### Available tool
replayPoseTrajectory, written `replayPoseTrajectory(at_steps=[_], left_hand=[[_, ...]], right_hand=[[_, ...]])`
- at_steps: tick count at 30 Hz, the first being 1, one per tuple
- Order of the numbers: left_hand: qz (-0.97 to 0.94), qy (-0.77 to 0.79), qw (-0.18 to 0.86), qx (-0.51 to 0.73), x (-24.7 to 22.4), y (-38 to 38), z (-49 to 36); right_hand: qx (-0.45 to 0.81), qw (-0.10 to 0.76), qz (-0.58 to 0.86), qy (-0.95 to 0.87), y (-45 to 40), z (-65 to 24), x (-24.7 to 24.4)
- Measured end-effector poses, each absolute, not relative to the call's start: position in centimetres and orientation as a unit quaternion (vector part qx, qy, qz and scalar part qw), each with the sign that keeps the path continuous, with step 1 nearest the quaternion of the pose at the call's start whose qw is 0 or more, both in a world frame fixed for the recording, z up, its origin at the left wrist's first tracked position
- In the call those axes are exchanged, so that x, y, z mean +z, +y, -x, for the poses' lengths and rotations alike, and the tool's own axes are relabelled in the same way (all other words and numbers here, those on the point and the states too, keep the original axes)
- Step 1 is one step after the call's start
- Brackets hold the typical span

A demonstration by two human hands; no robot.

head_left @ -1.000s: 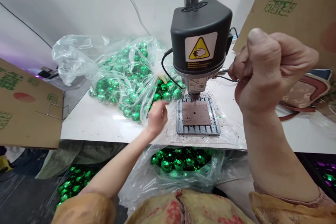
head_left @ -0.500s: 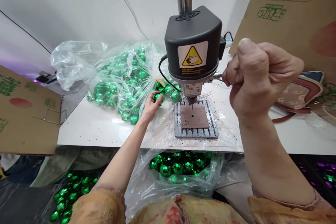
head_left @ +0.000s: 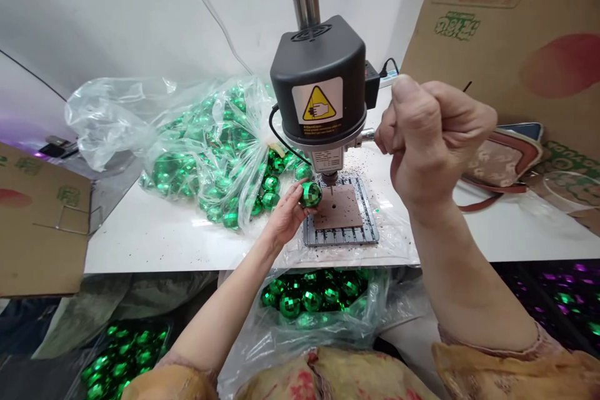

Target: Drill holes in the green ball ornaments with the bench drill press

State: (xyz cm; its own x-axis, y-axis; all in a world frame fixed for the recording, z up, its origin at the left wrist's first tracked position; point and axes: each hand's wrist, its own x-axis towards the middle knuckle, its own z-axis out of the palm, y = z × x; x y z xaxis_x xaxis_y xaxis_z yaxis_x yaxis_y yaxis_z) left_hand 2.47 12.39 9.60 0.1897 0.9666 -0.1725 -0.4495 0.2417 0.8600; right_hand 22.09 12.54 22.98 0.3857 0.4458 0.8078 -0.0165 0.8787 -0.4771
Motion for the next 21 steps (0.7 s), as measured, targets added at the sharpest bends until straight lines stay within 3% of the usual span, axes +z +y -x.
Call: replayPoseTrajectory(at_steps=[8,16,21], left_hand=[[-0.359,0.379,0.72,0.457,9.2,11.6,-2.4],[-0.427,0.401,0.759,0.284,10.7,5.0,1.0],[-0.412,0.398,0.743,0.348,11.6,-0.7,4.3]], right_hand=[[0.117,0.777,0.301,-0.541,12.6,-22.2,22.4],[0.129,0.811,0.226,-0.524,11.8,-21.8,23.1],[0.092,0.82,0.248,-0.507,12.0,-21.5,22.9]])
